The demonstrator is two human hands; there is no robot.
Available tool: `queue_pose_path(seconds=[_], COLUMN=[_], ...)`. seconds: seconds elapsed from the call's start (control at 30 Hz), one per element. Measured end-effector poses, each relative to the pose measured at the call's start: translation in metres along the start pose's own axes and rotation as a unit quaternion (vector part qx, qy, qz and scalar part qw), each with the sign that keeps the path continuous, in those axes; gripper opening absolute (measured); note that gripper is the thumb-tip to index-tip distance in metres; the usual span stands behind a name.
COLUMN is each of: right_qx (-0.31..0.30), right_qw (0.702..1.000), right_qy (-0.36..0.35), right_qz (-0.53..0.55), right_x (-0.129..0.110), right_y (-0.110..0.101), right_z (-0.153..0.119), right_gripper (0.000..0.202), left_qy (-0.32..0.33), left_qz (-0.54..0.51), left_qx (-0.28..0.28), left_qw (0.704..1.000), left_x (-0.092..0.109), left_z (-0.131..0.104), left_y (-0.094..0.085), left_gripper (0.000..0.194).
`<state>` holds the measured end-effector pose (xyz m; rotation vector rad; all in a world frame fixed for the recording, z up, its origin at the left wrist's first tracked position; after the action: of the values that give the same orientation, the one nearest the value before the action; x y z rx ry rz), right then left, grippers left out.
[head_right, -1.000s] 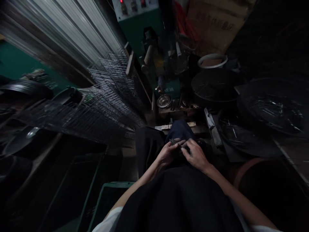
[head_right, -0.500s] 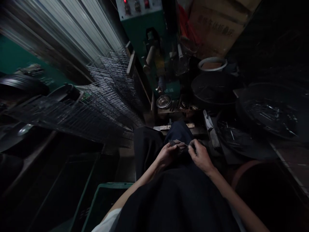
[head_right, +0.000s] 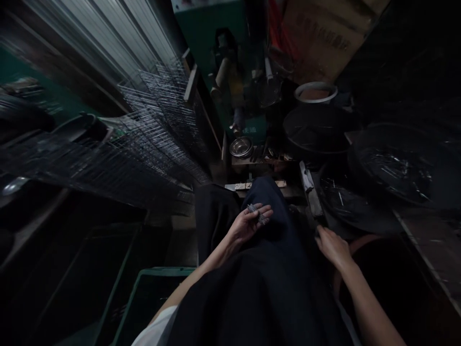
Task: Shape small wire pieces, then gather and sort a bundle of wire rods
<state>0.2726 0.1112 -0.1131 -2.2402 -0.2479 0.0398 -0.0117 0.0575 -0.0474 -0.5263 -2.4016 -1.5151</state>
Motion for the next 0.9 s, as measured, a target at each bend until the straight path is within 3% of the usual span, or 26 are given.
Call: queue_pose_path(seconds=[0.07,0.1,0.13,0.17,0.23,0.3,0.4,0.6,0.73,0.9], right_qx=[0.171,0.251,0.294,0.293,0.236,0.210,0.211,0.263,0.308,0.330], right_qw=[0.979,0.947,0.907,0.870,0.832,0.811,0.810,0.824,0.816,0.791], right_qy=[-0.027,-0.089,-0.180,-0.269,-0.370,-0.422,-0.440,-0.439,-0.453,-0.440], right_qz=[0.111,0.177,0.242,0.291,0.339,0.346,0.326,0.242,0.182,0.270], right_x=[-0.021,-0.039,-0.061,-0.083,-0.122,-0.148,-0.165,-0.167,-0.167,-0.161], right_y=[-0.049,-0.076,-0.098,-0.113,-0.127,-0.129,-0.121,-0.114,-0.111,-0.118], right_z=[-0.016,-0.031,-0.047,-0.062,-0.080,-0.090,-0.090,-0.086,-0.092,-0.102], right_gripper=[0.032,0.030,0.024,0.019,0.014,0.019,0.023,0.032,0.037,0.035], left_qy=[-0.004,-0.005,-0.006,-0.004,0.001,0.005,0.005,-0.009,-0.013,-0.010], left_qz=[0.004,0.006,0.007,0.007,0.000,-0.010,-0.021,-0.003,-0.012,-0.017], left_qx=[-0.007,-0.010,-0.010,-0.010,-0.013,-0.017,-0.019,-0.016,-0.002,-0.003], left_qw=[1.000,1.000,1.000,1.000,1.000,1.000,1.000,1.000,1.000,1.000], left_x=[-0.001,-0.002,-0.002,-0.002,-0.001,0.000,0.001,-0.001,-0.001,-0.002], left_z=[-0.001,-0.001,-0.001,-0.001,-0.001,-0.002,-0.002,-0.003,-0.005,-0.003], left_y=[0.003,0.004,0.004,0.005,0.005,0.006,0.004,0.005,0.007,0.004], left_gripper=[0.043,0.044,0.045,0.047,0.049,0.049,0.051,0.049,0.047,0.052])
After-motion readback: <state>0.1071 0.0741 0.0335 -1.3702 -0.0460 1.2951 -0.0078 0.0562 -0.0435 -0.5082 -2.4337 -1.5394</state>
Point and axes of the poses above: each hand's wrist, its own z-axis towards the middle knuckle, its own y-axis out of the palm, x = y × z, the point moved 8 cm from there along z, towards the middle knuckle, and after that the axes turned 8 degrees about y, right-handed, at the moved point
